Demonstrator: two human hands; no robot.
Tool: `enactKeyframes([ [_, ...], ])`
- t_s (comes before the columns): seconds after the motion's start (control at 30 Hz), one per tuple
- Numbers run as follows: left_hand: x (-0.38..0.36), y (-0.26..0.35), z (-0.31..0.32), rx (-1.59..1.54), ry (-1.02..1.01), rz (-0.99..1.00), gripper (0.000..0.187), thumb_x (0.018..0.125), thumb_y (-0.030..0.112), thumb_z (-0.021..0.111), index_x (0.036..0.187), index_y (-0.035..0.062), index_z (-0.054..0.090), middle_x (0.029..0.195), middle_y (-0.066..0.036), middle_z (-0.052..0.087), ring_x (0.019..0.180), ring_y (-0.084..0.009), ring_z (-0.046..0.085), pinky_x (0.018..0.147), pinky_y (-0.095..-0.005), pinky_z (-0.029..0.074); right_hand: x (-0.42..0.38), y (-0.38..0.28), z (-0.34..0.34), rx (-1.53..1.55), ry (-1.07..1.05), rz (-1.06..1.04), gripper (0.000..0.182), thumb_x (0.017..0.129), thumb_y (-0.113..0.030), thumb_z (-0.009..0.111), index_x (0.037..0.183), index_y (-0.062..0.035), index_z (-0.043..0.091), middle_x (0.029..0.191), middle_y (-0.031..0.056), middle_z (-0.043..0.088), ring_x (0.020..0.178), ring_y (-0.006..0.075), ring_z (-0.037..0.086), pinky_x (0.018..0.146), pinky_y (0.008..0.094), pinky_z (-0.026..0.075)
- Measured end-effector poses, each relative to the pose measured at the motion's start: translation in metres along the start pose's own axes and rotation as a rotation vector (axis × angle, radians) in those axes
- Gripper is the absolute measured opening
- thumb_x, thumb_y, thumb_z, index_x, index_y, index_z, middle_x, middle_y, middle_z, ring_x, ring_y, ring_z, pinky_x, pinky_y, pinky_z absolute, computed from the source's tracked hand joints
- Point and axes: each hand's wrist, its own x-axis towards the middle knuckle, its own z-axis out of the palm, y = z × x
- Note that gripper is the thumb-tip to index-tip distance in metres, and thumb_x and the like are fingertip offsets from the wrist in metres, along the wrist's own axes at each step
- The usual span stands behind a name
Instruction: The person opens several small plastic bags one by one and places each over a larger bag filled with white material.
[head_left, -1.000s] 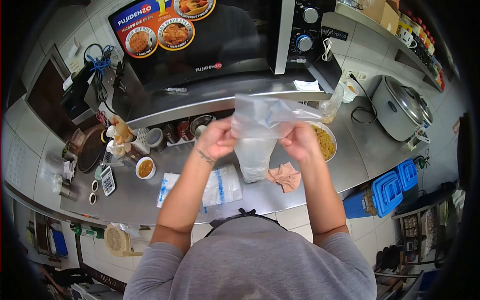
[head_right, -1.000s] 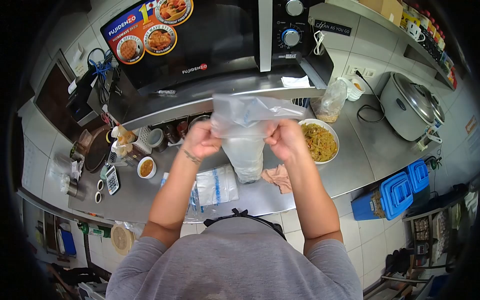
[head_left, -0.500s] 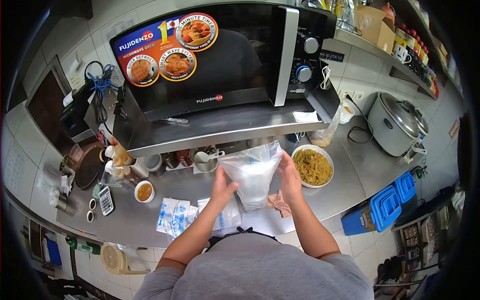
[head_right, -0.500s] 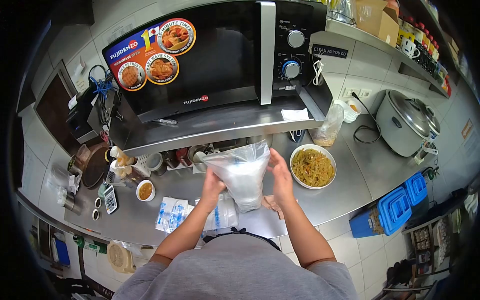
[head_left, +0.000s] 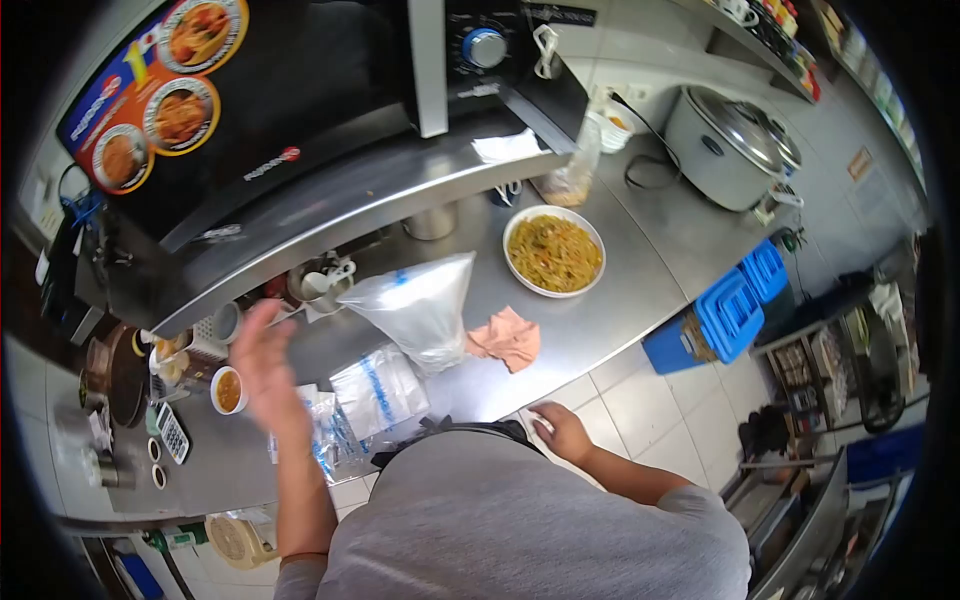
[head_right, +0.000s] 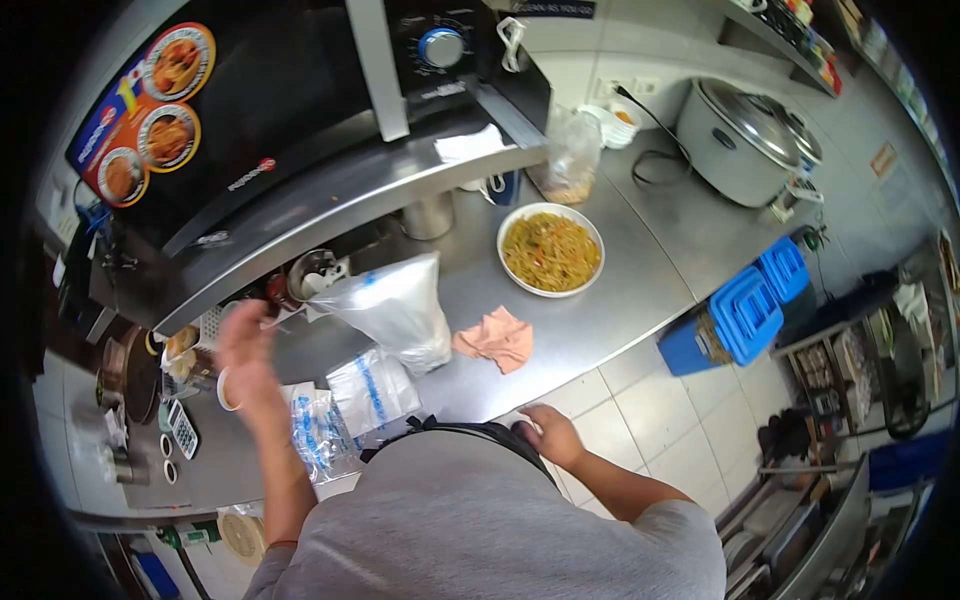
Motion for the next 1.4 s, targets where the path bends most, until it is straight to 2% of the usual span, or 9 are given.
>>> enactKeyframes([
  [0.1, 0.022, 0.112, 0.008, -0.212, 0.113, 0.612, 0.073, 0.083, 0.071, 0.042, 0.132, 0.0171, 0.049, 0.137, -0.024, 0.041, 0.127, -0.0396, 0.039, 0.104, -0.0516, 0.032, -0.109, 0.156, 0.026, -0.323, -0.45, 0.619, 0.034, 0.087, -0.017, 0.057, 0.119, -0.0053, 0.06, 0.121, 0.0165, 0.06, 0.114, 0.0307, 0.056, 0.095, 0.0372, 0.046],
  [0.2, 0.04, 0.198, 0.042, -0.432, -0.42, 0.911, 0.067, 0.095, 0.053, 0.039, 0.143, 0.0069, 0.033, 0.14, -0.02, 0.04, 0.13, -0.0282, 0.041, 0.107, -0.0492, 0.033, -0.172, 0.215, 0.017, -0.454, -0.923, 0.95, 0.041, 0.087, -0.025, 0.058, 0.125, -0.0085, 0.058, 0.126, 0.013, 0.058, 0.118, 0.0286, 0.054, 0.098, 0.0383, 0.043],
  [0.37, 0.043, 0.224, 0.137, -0.638, -0.579, 0.964, 0.066, 0.095, 0.053, 0.04, 0.143, 0.0073, 0.034, 0.14, -0.02, 0.04, 0.13, -0.0284, 0.042, 0.107, -0.0492, 0.034, -0.1, 0.198, 0.031, 0.493, -0.194, 1.128, 0.051, 0.082, -0.046, 0.063, 0.121, -0.0135, 0.062, 0.127, 0.0123, 0.058, 0.113, 0.033, 0.058, 0.091, 0.0482, 0.047],
  [0.43, 0.039, 0.236, 0.171, -0.739, -0.608, 0.997, 0.066, 0.095, 0.052, 0.04, 0.143, 0.0074, 0.034, 0.14, -0.02, 0.04, 0.13, -0.0285, 0.042, 0.107, -0.0493, 0.034, -0.089, 0.267, 0.069, -0.175, -0.245, 0.843, 0.044, 0.079, -0.04, 0.064, 0.116, -0.0153, 0.064, 0.124, 0.0143, 0.059, 0.111, 0.0359, 0.058, 0.088, 0.0523, 0.048],
  [0.63, 0.023, 0.264, 0.244, -0.929, -0.612, 1.017, 0.065, 0.095, 0.052, 0.04, 0.142, 0.0079, 0.034, 0.139, -0.019, 0.04, 0.129, -0.0287, 0.042, 0.106, -0.0493, 0.034, -0.142, 0.221, -0.003, -0.069, -0.208, 1.165, 0.041, 0.084, -0.016, 0.049, 0.122, -0.0086, 0.06, 0.135, 0.0166, 0.051, 0.125, 0.0355, 0.048, 0.099, 0.055, 0.039],
  [0.73, 0.016, 0.274, 0.271, -0.982, -0.625, 1.018, 0.064, 0.095, 0.051, 0.04, 0.142, 0.0081, 0.035, 0.139, -0.019, 0.041, 0.129, -0.0288, 0.042, 0.106, -0.0494, 0.034, -0.244, 0.353, 0.044, -0.195, -0.448, 1.4, 0.043, 0.084, -0.024, 0.055, 0.123, -0.0055, 0.06, 0.135, 0.0173, 0.051, 0.126, 0.0389, 0.047, 0.1, 0.0547, 0.04],
  [0.9, 0.001, 0.285, 0.308, -1.052, -0.632, 1.011, 0.063, 0.095, 0.051, 0.041, 0.142, 0.0085, 0.035, 0.138, -0.019, 0.041, 0.128, -0.029, 0.043, 0.105, -0.0494, 0.035, -0.311, 0.201, -0.092, -0.199, -0.485, 1.954, 0.06, 0.089, -0.045, 0.056, 0.141, -0.0176, 0.043, 0.152, 0.0028, 0.031, 0.141, 0.03, 0.025, 0.109, 0.0622, 0.018],
  [1.13, -0.016, 0.297, 0.349, -1.102, -0.648, 0.997, 0.062, 0.095, 0.05, 0.041, 0.142, 0.009, 0.036, 0.137, -0.019, 0.041, 0.128, -0.0293, 0.043, 0.105, -0.0495, 0.035, -0.334, 0.341, -0.185, 0.576, -0.464, 2.161, 0.066, 0.088, -0.051, 0.056, 0.143, -0.0185, 0.04, 0.153, 0.0001, 0.028, 0.141, 0.0309, 0.023, 0.107, 0.067, 0.014],
  [1.4, -0.026, 0.308, 0.375, -1.129, -0.635, 0.979, 0.061, 0.095, 0.049, 0.042, 0.141, 0.0096, 0.037, 0.137, -0.019, 0.042, 0.127, -0.0296, 0.044, 0.104, -0.0496, 0.036, -0.316, 0.188, -0.672, 0.13, 0.154, 2.04, 0.054, 0.09, -0.04, 0.054, 0.136, -0.0126, 0.046, 0.146, 0.0052, 0.038, 0.135, 0.0303, 0.034, 0.106, 0.0624, 0.023],
])
